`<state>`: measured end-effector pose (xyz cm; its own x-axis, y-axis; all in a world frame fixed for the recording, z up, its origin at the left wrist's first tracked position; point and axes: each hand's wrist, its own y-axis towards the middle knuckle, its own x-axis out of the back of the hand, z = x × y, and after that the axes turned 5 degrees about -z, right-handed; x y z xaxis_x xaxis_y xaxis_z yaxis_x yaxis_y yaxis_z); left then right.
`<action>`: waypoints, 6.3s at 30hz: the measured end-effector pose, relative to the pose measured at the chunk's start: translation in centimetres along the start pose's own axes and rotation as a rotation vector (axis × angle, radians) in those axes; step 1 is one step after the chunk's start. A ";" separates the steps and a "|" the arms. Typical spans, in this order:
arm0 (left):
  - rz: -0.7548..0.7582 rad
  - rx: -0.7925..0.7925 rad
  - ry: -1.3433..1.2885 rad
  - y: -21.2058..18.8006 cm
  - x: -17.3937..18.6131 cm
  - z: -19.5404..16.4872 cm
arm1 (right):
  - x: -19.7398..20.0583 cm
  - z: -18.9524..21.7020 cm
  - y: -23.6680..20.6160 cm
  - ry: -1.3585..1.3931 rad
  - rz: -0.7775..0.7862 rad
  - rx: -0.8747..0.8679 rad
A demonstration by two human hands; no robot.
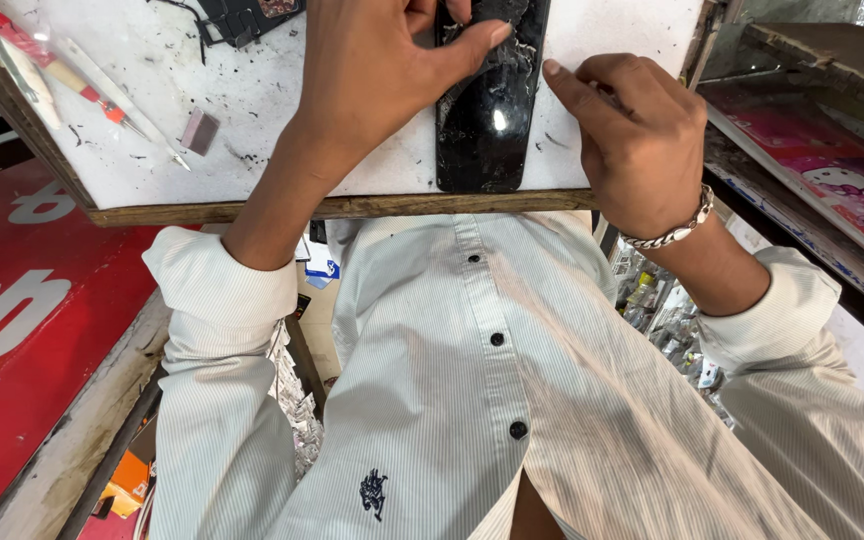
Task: The person applies a green adhesive strip to the back of a black smartphone, presses it down, and uses a small metal tool to smooth the edges. The person then picks up the phone, repositions it, and continues smoothing the adhesive.
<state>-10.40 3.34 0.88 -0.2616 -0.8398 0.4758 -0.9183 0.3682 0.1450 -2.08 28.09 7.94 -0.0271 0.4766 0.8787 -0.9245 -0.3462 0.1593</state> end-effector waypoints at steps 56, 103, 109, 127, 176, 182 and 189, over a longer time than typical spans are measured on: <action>0.009 0.058 -0.226 -1.9 0.8 0.3 | -0.4 1.0 -0.6 -0.028 0.200 0.131; -0.024 -0.122 0.068 -8.1 4.1 -2.4 | -0.5 -5.3 6.7 0.314 0.237 0.289; 0.128 -0.173 0.358 -8.5 4.6 -3.1 | 1.2 -3.0 8.8 -0.085 0.373 0.418; 0.249 -0.109 0.476 -8.5 3.7 -3.8 | 1.1 -2.0 8.0 -0.277 0.188 0.705; 0.232 -0.075 0.398 -9.1 3.2 -3.7 | 0.4 -0.9 7.3 -0.145 0.175 0.553; 0.115 -0.046 0.182 -8.2 4.5 -4.2 | 1.3 -1.7 6.4 -0.111 0.034 0.482; -0.192 0.102 -0.215 -5.3 2.7 -5.3 | 0.7 -2.2 3.2 0.037 -0.210 0.263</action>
<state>-4.66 1.26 6.01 -0.1272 -0.9593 0.2520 -0.9793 0.1619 0.1218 -5.95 29.13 8.09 0.1351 0.5870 0.7982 -0.7817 -0.4319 0.4500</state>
